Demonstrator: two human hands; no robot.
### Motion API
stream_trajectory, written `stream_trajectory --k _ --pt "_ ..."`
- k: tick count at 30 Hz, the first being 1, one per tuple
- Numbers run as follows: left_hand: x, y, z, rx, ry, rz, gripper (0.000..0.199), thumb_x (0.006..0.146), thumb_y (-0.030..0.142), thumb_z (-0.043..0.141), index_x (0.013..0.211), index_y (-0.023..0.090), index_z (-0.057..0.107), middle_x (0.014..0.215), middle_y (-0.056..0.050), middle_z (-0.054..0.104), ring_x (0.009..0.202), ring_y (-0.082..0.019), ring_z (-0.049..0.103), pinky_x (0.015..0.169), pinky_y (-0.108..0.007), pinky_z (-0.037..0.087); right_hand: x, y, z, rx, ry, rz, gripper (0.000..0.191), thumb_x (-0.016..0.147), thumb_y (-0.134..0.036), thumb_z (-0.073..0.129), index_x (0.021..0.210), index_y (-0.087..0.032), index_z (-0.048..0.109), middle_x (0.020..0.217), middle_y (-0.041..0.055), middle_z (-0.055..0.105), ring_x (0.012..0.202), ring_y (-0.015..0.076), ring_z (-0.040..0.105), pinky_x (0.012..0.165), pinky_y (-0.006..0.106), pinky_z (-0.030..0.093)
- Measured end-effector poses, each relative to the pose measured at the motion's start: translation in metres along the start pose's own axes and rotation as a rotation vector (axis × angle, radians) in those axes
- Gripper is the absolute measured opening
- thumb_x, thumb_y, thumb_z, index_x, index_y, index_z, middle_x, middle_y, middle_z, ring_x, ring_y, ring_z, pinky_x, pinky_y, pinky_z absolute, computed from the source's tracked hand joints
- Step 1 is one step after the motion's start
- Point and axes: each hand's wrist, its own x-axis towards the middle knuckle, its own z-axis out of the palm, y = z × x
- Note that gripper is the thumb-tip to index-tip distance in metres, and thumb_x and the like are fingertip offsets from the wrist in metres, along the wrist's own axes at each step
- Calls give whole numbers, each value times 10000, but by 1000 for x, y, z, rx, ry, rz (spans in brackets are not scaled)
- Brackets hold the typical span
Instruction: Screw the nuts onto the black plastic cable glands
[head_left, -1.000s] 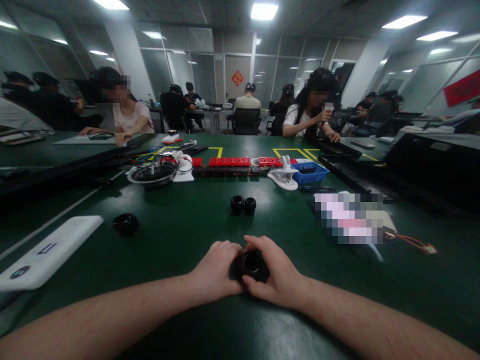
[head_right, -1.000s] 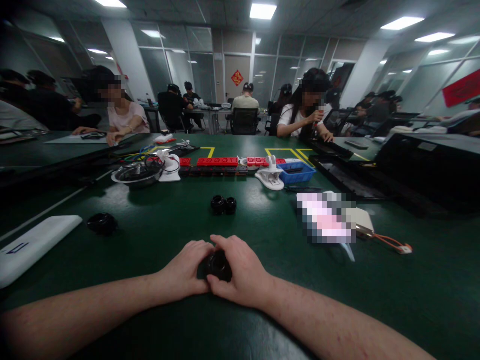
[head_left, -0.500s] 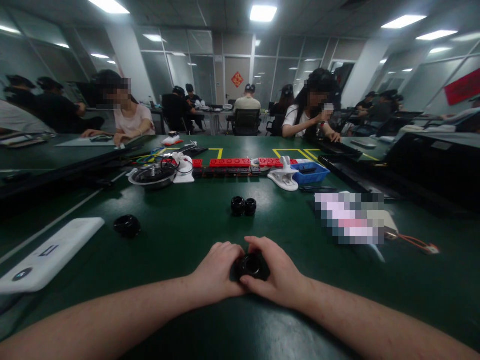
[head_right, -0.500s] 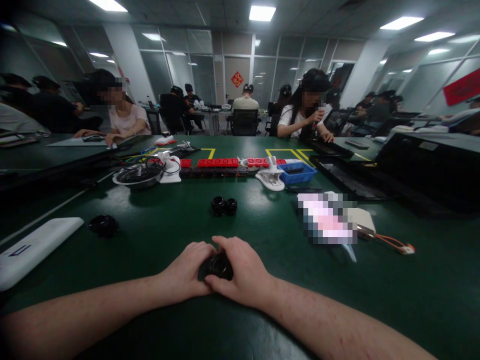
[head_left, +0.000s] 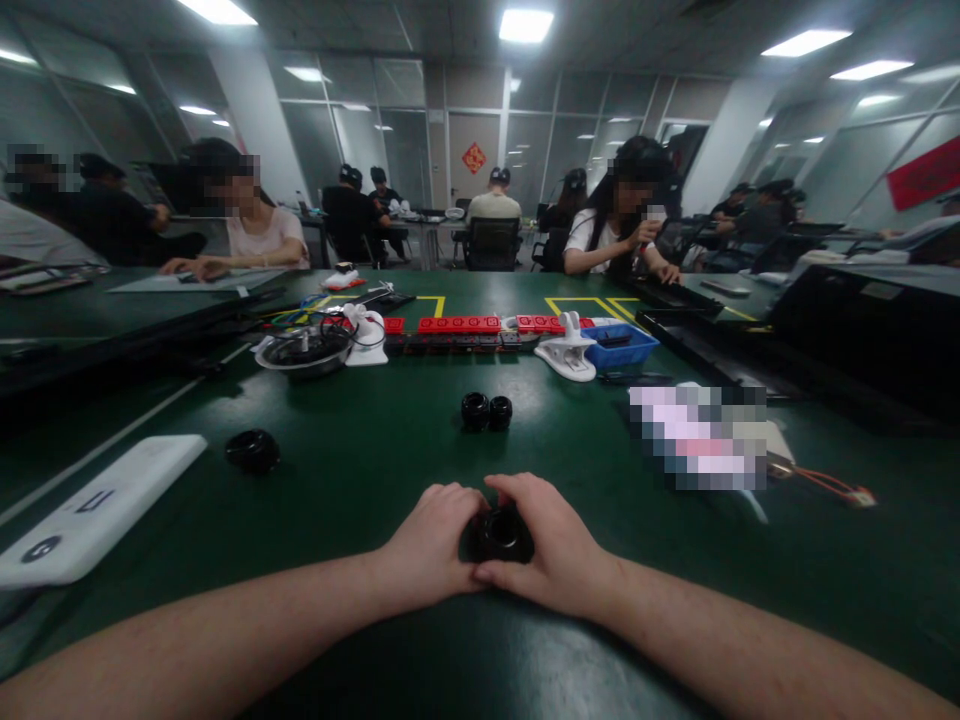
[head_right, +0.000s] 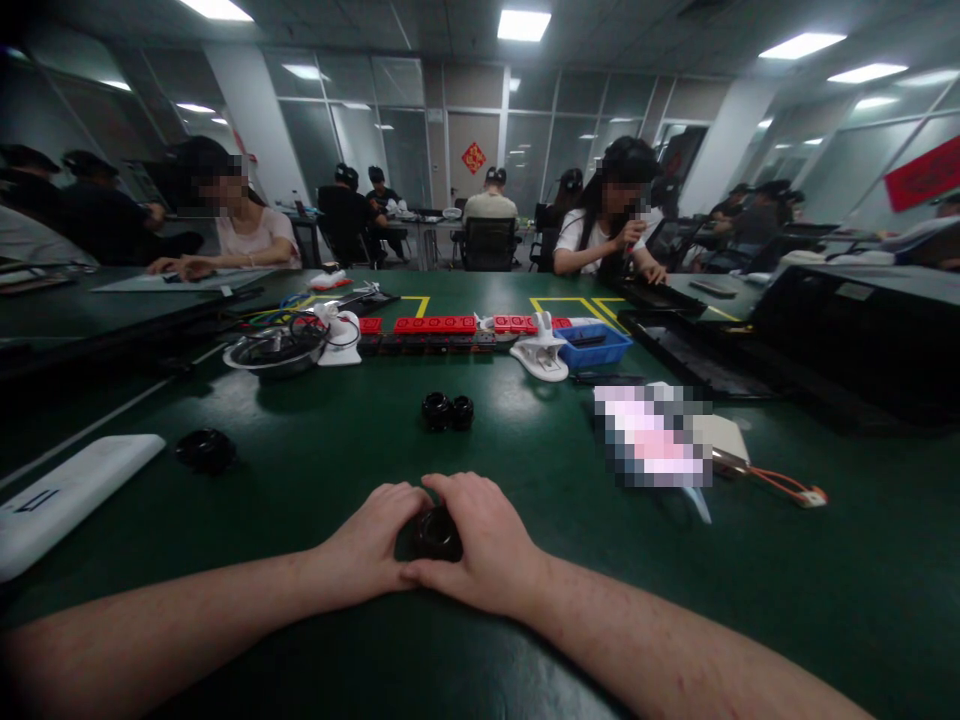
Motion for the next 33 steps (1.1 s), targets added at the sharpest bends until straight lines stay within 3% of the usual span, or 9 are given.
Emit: stream_trajectory --k 3,6,11,15,20,24,26,29,33 --pt "0 2 -2 -9 -15 -17 331 610 347 649 853 159 528 847 -30 570 784 -208 507 712 -342 390 0 0 0 72 11 -75 459 697 -264 578 1108 -171 398 932 78 537 831 213 520 732 376 449" --pt "-1 3 -1 -8 -9 -24 324 603 329 645 859 165 535 824 -21 564 776 -209 503 703 -337 386 -1 0 0 140 18 -174 489 677 -184 505 1147 -172 366 991 84 527 884 202 510 785 368 437" --pt "-2 -2 4 -10 19 1 368 604 401 654 844 158 517 841 -30 561 788 -211 499 722 -342 378 -1 2 0 78 48 -144 561 688 -311 545 1186 -149 344 1077 123 496 961 253 485 824 427 405" --pt "-1 -2 2 27 5 -5 363 611 440 642 794 158 506 821 -31 553 762 -207 495 688 -329 378 1 2 0 -13 47 -47 543 675 -457 607 1084 -140 442 954 109 532 836 244 503 734 415 422" --pt "0 2 1 36 7 -19 307 595 323 636 826 165 511 808 -19 552 764 -200 492 688 -315 370 4 -4 -1 22 17 -103 278 733 -275 521 984 -162 487 885 79 556 819 212 505 735 379 418" --pt "-2 2 3 21 41 -22 328 590 347 641 836 176 508 830 -19 549 781 -202 487 710 -322 365 2 -4 -1 79 72 -200 405 696 -240 475 1088 -154 418 971 93 533 896 227 497 806 405 405" --pt "-3 1 4 47 92 -52 336 591 382 643 820 179 506 859 -27 534 811 -210 477 726 -331 362 2 0 0 29 108 -141 418 704 -290 505 1089 -156 412 1011 103 516 928 244 488 828 422 395" --pt "-4 2 4 106 170 -103 323 611 419 630 786 178 505 881 -35 507 847 -224 458 739 -344 358 3 6 4 -84 149 56 425 690 -378 591 1020 -155 440 984 106 516 896 254 493 792 422 411" --pt "-5 2 5 146 189 -136 329 628 433 620 802 176 508 882 -37 505 857 -229 455 743 -347 359 6 10 6 -151 73 161 385 631 -424 671 847 -164 487 823 61 536 773 231 501 706 393 429"
